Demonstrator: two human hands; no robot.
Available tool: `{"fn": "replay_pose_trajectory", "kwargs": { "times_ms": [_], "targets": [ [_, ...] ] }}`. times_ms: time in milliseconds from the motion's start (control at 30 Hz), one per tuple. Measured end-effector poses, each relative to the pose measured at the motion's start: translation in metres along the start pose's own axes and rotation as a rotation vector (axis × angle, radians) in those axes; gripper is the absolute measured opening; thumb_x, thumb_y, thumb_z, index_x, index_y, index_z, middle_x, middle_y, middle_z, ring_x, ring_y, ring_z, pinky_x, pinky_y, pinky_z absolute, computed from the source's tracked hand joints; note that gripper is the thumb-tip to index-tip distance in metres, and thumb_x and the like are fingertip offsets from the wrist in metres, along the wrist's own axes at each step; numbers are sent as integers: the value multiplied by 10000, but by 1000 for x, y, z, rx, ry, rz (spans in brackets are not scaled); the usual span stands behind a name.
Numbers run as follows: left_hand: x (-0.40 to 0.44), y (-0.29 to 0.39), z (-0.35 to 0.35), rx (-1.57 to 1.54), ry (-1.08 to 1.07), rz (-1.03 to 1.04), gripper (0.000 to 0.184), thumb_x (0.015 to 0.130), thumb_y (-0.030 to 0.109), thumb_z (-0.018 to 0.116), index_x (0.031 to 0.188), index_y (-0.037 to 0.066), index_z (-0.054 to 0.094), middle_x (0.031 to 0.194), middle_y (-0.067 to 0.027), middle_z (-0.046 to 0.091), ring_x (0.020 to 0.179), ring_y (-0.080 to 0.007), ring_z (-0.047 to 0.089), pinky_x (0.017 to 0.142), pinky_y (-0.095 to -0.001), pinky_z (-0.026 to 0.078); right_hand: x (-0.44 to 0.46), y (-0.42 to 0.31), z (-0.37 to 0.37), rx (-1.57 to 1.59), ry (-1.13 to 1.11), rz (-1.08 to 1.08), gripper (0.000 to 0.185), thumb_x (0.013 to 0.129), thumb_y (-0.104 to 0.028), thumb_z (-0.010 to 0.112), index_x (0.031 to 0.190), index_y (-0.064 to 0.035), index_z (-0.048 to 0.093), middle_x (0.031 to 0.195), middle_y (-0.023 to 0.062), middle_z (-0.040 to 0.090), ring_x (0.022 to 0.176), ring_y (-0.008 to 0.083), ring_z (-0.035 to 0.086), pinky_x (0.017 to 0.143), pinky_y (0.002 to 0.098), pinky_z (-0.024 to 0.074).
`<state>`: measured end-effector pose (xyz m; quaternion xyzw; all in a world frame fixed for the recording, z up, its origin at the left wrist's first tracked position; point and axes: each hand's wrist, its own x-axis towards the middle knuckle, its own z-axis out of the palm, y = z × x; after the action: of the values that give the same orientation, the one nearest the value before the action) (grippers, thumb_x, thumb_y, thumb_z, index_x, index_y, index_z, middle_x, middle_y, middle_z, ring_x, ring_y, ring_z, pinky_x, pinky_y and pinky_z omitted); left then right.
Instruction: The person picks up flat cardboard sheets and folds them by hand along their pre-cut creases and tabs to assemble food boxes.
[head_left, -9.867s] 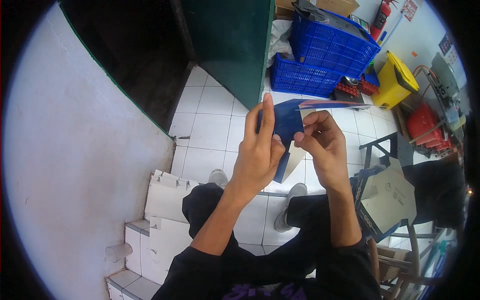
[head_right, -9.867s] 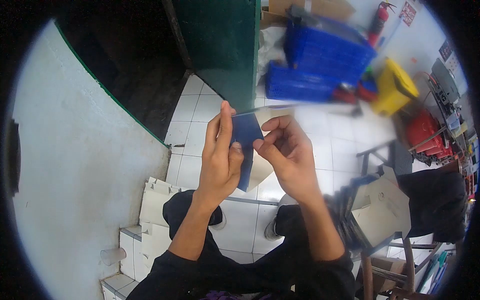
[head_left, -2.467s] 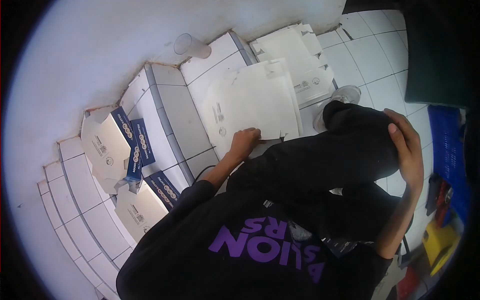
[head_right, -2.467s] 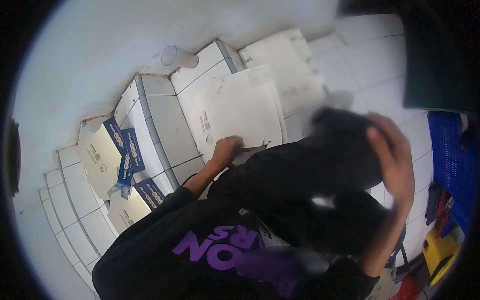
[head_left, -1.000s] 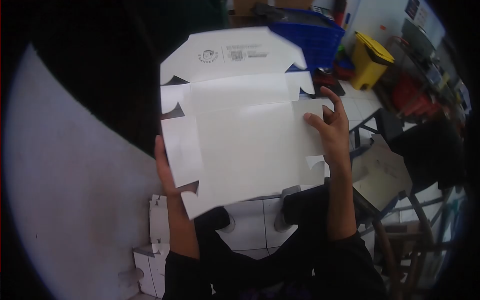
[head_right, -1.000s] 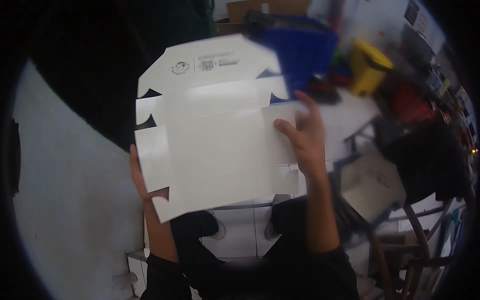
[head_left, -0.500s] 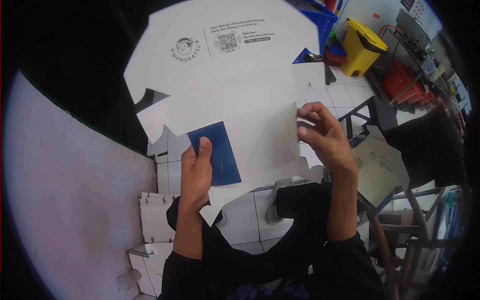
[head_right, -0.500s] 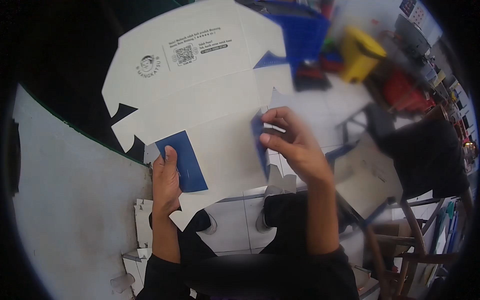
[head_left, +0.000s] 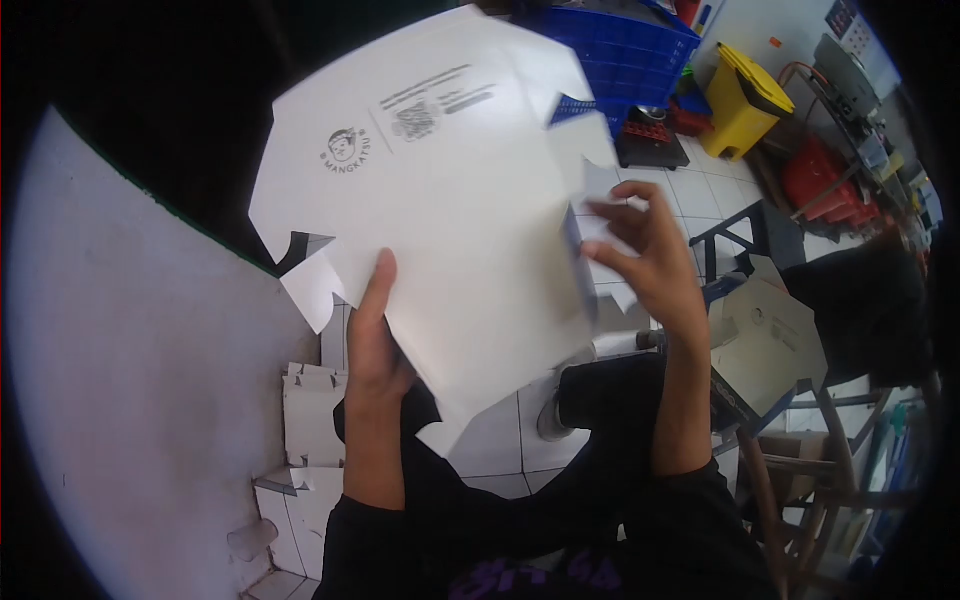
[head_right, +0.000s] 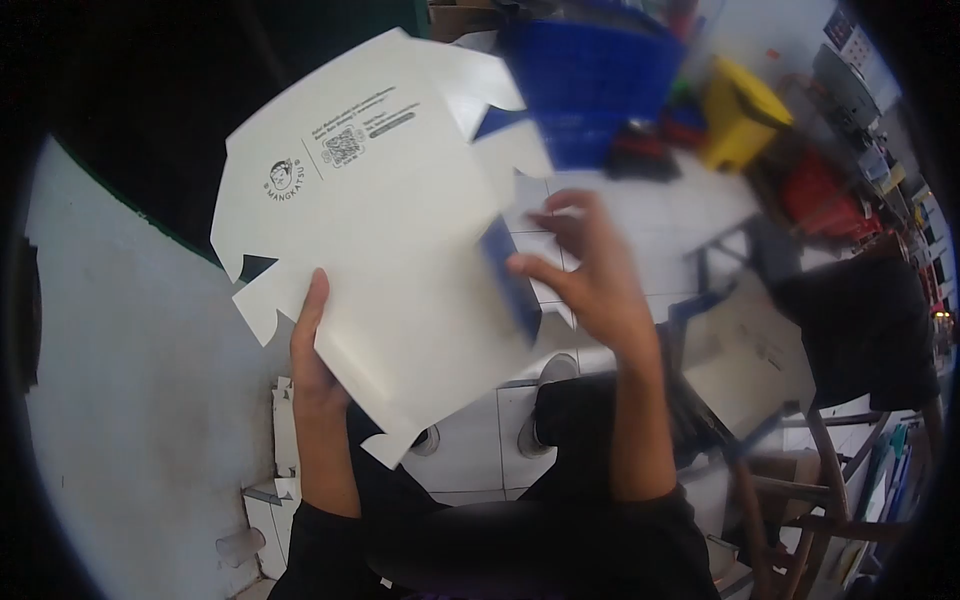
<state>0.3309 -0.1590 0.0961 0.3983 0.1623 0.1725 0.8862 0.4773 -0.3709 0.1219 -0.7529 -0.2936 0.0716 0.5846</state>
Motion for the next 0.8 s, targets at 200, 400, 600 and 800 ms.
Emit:
{"fn": "replay_pose_trajectory", "kwargs": {
  "times_ms": [200, 400, 600, 800],
  "targets": [
    [6, 7, -13, -264, 122, 300, 491, 963, 382, 388, 1280, 8, 406, 1204, -116, 528, 1083, -219, 541, 910, -347, 457, 0, -3, 20, -133, 379, 53, 439, 859, -265, 630, 1179, -3, 483, 996, 151, 607, 871, 187, 569, 783, 327, 454],
    [4, 2, -5, -232, 204, 401, 489, 974, 390, 371, 1267, 0, 410, 1188, -83, 517, 1088, -191, 509, 934, -336, 399, -16, -19, 54, 103, -208, 322, 399, 925, -243, 519, 1184, 60, 499, 780, 154, 639, 650, 171, 631, 606, 283, 473],
    [3, -20, 3, 15, 148, 429, 494, 980, 399, 355, 1267, 1, 409, 1188, -79, 511, 1092, -175, 505, 936, -323, 393, -15, -19, 63, 78, -93, 195, 388, 905, -114, 514, 1249, 58, 457, 626, 115, 607, 567, 142, 603, 548, 259, 484],
    [6, -16, 5, -133, 284, 467, 527, 963, 415, 413, 1320, 34, 344, 1224, -92, 476, 1137, -172, 467, 957, -316, 380, -19, -27, 69, 290, 1, 150, 414, 870, -2, 521, 1276, 36, 454, 981, 174, 579, 664, 172, 612, 619, 292, 532]
  ]
}}
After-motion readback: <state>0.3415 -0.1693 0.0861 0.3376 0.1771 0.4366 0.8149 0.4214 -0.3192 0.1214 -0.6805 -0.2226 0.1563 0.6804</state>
